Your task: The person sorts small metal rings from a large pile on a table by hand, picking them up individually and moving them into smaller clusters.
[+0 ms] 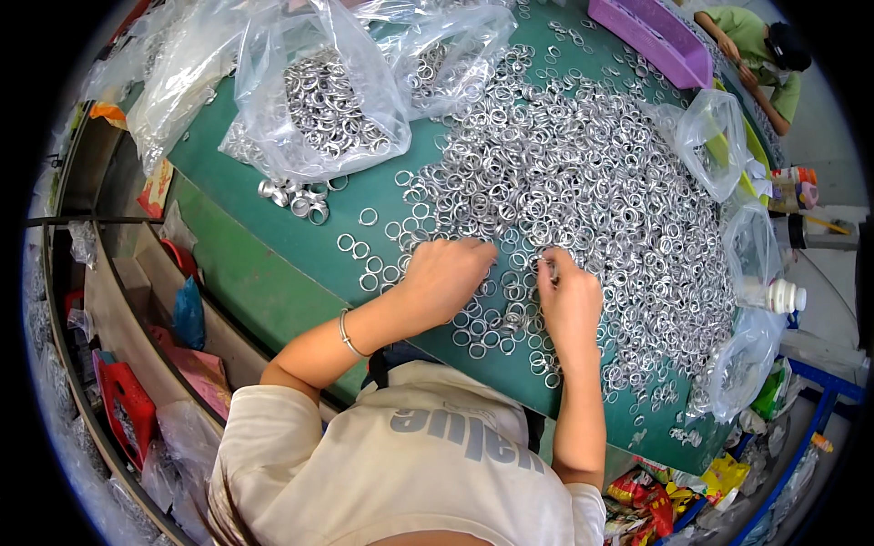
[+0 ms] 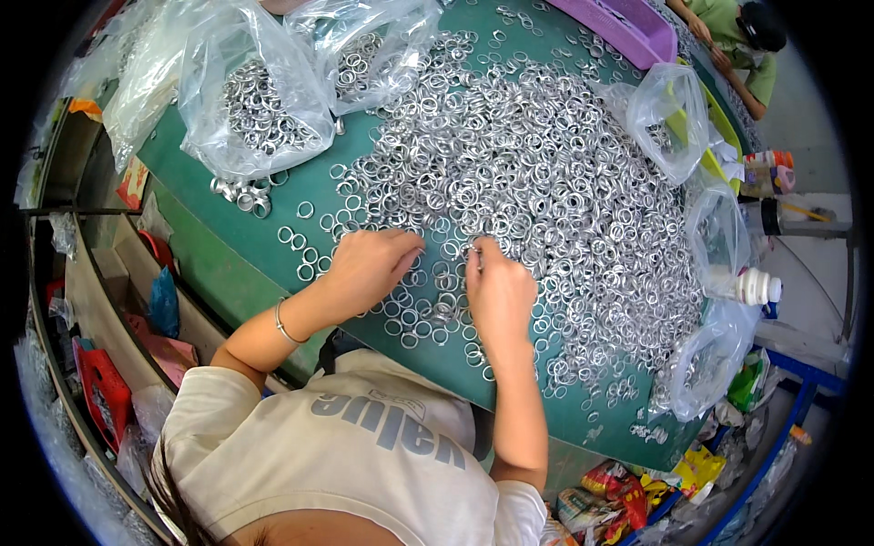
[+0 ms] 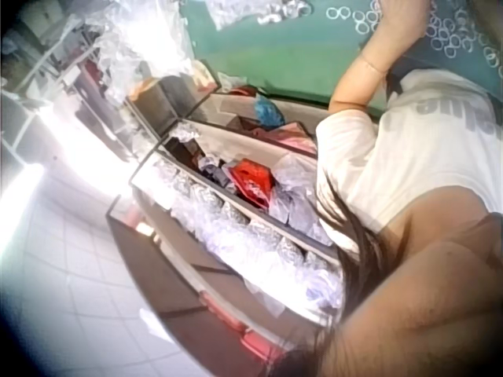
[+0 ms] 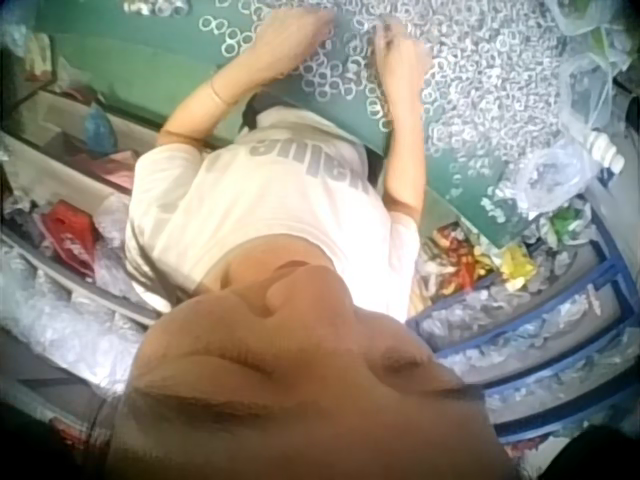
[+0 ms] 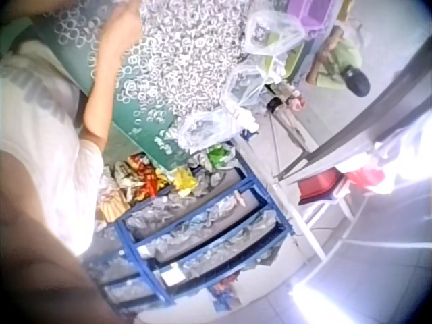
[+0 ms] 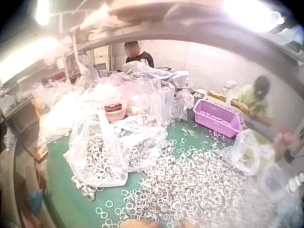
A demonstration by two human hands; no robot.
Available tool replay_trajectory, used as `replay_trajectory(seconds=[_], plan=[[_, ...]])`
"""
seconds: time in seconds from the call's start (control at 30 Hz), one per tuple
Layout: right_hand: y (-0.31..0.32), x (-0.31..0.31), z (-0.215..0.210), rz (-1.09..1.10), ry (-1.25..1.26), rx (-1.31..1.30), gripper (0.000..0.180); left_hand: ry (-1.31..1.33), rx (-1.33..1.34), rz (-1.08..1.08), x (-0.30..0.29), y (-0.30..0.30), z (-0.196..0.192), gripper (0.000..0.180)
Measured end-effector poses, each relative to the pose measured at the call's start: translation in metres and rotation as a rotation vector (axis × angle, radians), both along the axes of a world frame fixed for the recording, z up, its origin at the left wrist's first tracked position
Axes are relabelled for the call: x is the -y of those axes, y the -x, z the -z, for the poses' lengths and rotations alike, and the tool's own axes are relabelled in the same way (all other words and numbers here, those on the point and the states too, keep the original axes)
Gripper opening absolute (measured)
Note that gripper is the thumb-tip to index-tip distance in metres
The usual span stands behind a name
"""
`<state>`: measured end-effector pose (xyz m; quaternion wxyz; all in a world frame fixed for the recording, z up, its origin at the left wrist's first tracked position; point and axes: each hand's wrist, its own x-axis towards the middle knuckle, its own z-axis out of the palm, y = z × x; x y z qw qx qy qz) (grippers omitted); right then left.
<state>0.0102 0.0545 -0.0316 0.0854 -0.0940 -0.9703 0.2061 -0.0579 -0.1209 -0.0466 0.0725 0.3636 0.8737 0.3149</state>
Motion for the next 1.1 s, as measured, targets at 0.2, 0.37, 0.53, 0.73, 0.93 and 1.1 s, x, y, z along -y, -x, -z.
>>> replay_trajectory(seconds=[0.2,0.37,0.53,0.73,0.93,1.1], plan=[[-0.022,-0.023,-0.008,0.160,1.575,-0.108,0.021,-0.509,0.923,-0.009,0.008,0.002,-0.012,0.019],[-0.023,-0.020,-0.009,0.392,1.726,-0.119,0.027,-0.672,1.474,-0.020,0.006,0.000,-0.019,0.020],[-0.014,-0.011,0.000,0.229,0.890,-0.014,0.013,-0.565,0.675,-0.004,-0.005,-0.010,0.008,0.017],[-0.005,0.005,0.002,0.085,0.076,0.050,0.016,-0.007,0.044,-0.002,-0.027,-0.010,0.002,0.023],[-0.018,-0.017,-0.008,0.307,1.308,0.045,0.010,-0.118,0.114,-0.018,-0.028,-0.008,0.007,0.020],[-0.027,-0.033,-0.009,0.091,2.034,-0.228,0.030,-0.504,1.318,-0.071,-0.015,0.004,-0.024,0.013]])
